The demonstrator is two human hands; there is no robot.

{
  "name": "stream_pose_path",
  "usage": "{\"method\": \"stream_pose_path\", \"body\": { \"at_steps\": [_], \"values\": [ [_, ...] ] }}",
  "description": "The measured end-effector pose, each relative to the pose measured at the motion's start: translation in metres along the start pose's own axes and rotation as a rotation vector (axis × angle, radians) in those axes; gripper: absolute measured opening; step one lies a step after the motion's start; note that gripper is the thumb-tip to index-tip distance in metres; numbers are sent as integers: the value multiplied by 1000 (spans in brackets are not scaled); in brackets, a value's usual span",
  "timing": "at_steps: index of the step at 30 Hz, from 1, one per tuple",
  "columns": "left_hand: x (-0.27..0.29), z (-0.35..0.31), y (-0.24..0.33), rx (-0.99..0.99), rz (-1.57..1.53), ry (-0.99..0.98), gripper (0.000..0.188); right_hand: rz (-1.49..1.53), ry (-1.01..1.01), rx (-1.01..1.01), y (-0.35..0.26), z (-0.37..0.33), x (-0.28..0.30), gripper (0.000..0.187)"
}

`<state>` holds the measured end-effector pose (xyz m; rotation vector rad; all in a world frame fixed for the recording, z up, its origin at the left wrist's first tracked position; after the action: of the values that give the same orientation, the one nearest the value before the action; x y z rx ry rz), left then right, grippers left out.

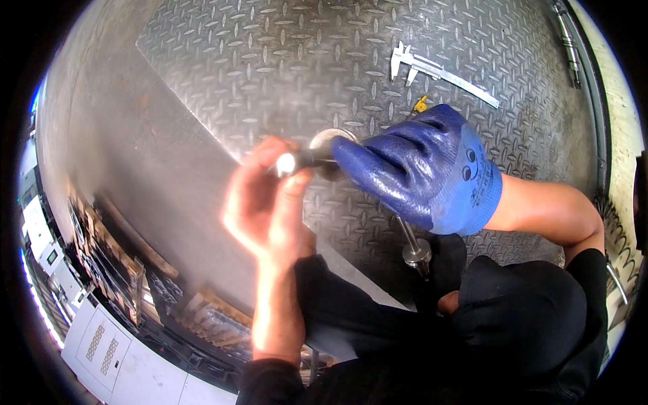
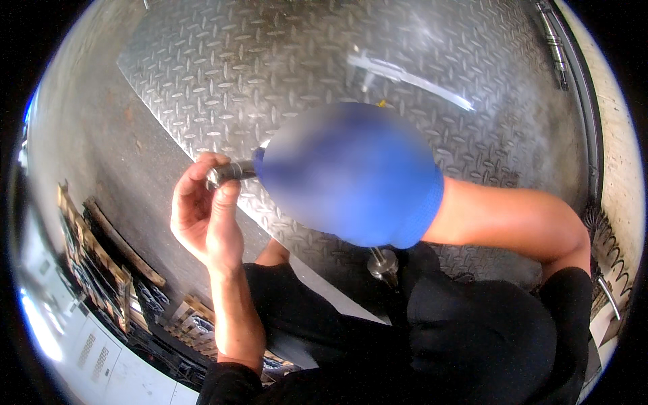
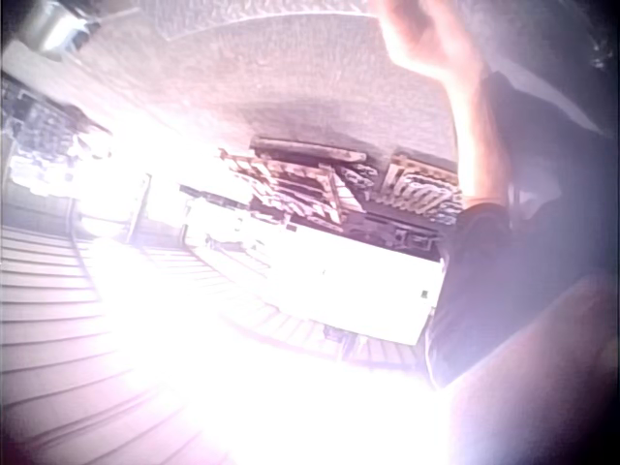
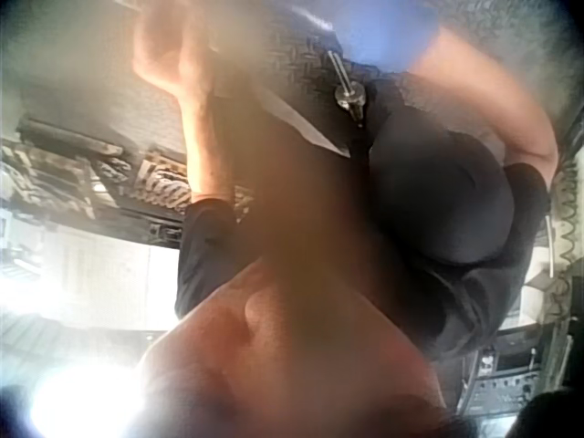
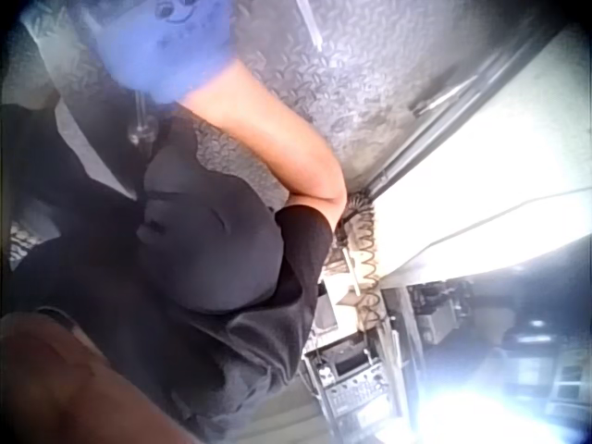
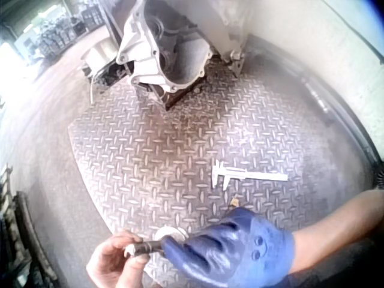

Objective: The person sits on a metal diamond-plate floor and uses a small yellow-handled tool to clean the grooves and surfaces of two metallic mechanical components. The person holds one component in the left hand and scrubs it with the tool in the right hand, then switches to the second component to repeat the cleaning process.

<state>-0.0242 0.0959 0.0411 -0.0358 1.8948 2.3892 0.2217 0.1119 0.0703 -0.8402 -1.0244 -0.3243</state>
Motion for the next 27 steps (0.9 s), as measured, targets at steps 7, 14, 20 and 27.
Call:
{"method": "stream_pose_path", "body": {
  "at_steps": [7, 14, 20, 27],
  "values": [
    [-5, -2, 6, 11, 71, -28, 38, 786, -250, -628, -10, 13, 18, 27],
    [-6, -3, 6, -58, 165, -60, 39, 1484, -245, -942, 4, -4, 7, 35],
    [-11, -4, 8, -23, 128, 37, 35, 405, 46, -262, -1, -14, -13, 45],
    [-10, -4, 10, -54, 146, -11, 35, 442, -151, -333, -4, -5, 0, 36]
  ]
}}
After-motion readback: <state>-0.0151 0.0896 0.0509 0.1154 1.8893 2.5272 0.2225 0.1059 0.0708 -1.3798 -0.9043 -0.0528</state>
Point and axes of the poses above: each hand's wrist, its own z-axis towards the middle knuckle, its own x-axis out of the back of the hand, y = z × x, the point moved 1 cm from there along z, towards the middle knuckle, and after that the axes turned 4 degrees about -x, right-handed, at the moved point
